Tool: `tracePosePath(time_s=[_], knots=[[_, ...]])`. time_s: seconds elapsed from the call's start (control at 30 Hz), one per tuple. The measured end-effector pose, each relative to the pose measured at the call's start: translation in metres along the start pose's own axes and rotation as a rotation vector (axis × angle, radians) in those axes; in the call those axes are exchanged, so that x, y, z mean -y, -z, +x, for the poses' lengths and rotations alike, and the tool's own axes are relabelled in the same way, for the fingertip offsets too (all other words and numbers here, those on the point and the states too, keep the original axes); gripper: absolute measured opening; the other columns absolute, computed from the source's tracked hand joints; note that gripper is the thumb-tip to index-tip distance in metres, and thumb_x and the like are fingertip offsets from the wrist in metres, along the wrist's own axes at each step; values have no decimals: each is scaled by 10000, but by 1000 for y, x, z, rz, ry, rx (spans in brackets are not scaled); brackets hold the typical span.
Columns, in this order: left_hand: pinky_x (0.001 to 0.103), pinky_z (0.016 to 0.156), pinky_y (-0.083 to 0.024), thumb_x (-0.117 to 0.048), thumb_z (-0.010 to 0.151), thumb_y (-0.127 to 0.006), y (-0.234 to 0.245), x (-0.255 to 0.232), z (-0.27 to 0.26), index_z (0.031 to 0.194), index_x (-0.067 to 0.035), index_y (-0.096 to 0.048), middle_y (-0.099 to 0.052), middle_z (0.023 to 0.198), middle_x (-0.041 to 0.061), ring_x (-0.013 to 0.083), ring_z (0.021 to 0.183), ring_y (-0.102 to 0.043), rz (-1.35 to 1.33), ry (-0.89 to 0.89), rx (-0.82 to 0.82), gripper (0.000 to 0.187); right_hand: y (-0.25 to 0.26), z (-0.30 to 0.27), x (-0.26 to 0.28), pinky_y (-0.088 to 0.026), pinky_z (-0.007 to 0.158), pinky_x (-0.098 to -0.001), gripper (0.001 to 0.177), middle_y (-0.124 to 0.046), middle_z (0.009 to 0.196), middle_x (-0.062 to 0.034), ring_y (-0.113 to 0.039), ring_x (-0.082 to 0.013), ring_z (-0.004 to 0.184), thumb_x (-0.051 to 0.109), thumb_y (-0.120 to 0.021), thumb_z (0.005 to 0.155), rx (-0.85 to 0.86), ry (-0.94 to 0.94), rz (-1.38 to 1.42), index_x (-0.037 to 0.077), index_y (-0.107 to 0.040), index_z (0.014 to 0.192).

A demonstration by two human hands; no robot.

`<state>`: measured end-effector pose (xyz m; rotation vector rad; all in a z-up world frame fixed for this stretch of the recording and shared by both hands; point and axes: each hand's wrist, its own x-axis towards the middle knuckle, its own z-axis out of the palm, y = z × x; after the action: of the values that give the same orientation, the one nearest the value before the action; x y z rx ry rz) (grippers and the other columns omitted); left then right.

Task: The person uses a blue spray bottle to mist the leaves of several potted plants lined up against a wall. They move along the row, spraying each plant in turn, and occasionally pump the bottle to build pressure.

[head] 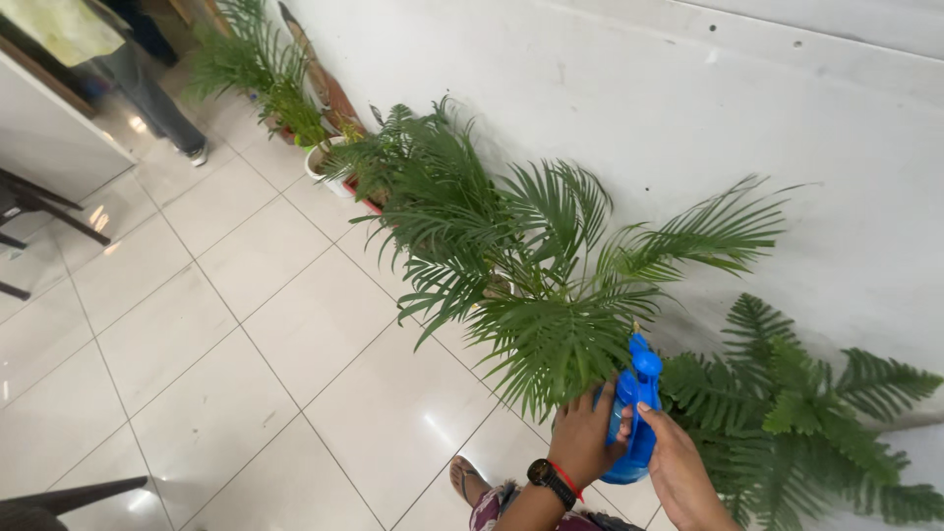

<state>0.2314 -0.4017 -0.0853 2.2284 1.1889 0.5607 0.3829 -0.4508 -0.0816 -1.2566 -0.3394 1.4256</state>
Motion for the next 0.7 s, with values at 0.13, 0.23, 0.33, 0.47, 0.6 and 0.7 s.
tracePosePath(time_s=[0.13, 0.23, 0.33, 0.47, 0.6, 0.7], knots=[[565, 1066, -374, -264, 716, -847, 21, 0, -4, 1610, -55, -318, -484, 1457, 248, 453, 1318, -472, 14, 28, -55, 1059, -14, 8, 1, -443, 817, -362, 399, -615, 850, -83, -576, -209, 835, 350, -540, 1028, 25, 10, -60, -25, -679, 1026], [550, 1081, -381, -316, 733, -852, 32, 4, -4, 1585, -21, -364, -502, 1458, 241, 437, 1344, -476, -23, 18, -109, 1025, -23, 13, 2, -427, 791, -351, 405, -587, 818, -81, -546, -203, 800, 349, -544, 1040, 69, 78, -131, -31, -677, 1003], [524, 1082, -399, -382, 768, -852, 41, 11, -3, 1573, 9, -377, -507, 1481, 235, 418, 1373, -479, -78, 63, -121, 1013, -31, 18, 3, -420, 783, -340, 383, -567, 799, -79, -532, -197, 780, 330, -557, 1034, 99, 132, -195, -32, -668, 982], [520, 1089, -401, -387, 717, -879, 61, 22, 5, 1554, 25, -389, -501, 1491, 236, 419, 1410, -449, -73, 49, -161, 1054, -49, 23, 8, -433, 761, -340, 369, -598, 811, -68, -540, -188, 762, 323, -558, 1004, 104, 131, -192, -23, -680, 964], [573, 1079, -344, -359, 669, -907, 80, 29, 11, 1538, 30, -370, -468, 1491, 229, 424, 1406, -401, -37, 85, -141, 1094, -74, 21, 13, -435, 754, -336, 402, -581, 793, -78, -542, -186, 759, 354, -539, 1024, 86, 104, -181, -16, -683, 964], [578, 1061, -355, -335, 686, -875, 91, 34, 19, 1548, 17, -365, -471, 1506, 196, 407, 1446, -390, -68, 143, -96, 1062, -94, 22, 18, -436, 754, -338, 401, -595, 809, -73, -546, -191, 760, 354, -535, 1021, 63, 118, -193, -16, -675, 958]])
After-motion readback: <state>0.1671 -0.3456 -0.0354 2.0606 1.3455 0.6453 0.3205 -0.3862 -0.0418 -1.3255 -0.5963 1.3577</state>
